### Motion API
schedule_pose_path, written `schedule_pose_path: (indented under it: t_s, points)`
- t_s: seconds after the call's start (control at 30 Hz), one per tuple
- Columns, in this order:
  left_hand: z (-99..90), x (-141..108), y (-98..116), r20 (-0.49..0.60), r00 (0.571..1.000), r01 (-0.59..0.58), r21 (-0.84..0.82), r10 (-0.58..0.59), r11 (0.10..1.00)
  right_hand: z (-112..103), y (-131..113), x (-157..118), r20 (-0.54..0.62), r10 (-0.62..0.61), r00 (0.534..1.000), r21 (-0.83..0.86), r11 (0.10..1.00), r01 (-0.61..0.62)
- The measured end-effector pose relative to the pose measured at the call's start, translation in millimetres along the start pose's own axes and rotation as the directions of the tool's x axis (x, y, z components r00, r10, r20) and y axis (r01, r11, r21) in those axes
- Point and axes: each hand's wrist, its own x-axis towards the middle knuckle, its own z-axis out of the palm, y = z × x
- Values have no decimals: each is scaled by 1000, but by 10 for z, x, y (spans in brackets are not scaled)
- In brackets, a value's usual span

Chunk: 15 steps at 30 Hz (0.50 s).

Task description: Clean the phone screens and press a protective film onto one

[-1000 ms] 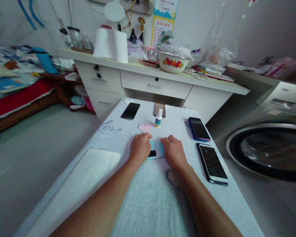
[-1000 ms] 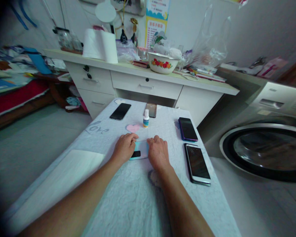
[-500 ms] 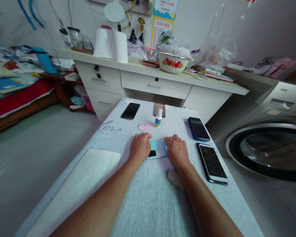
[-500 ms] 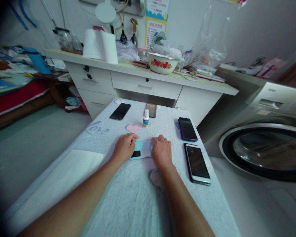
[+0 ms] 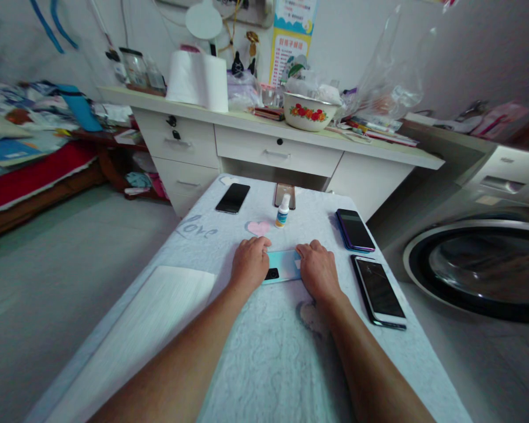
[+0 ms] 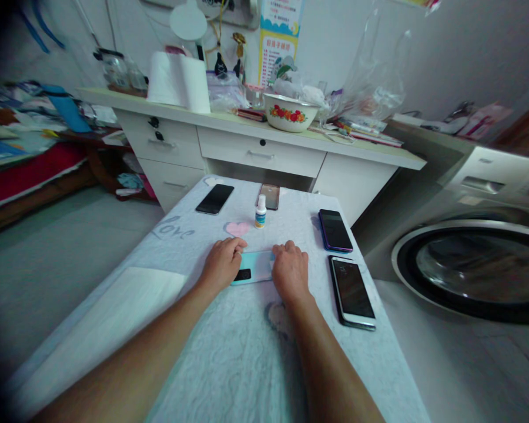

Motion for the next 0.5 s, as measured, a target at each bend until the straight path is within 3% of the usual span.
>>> schedule_pose_path:
  t_s: [0.5]
  points:
    - [10,1,-16,0,1000,-6,11,6,1000,4,-8,-11,-21,12,1000,-8,1000,-12]
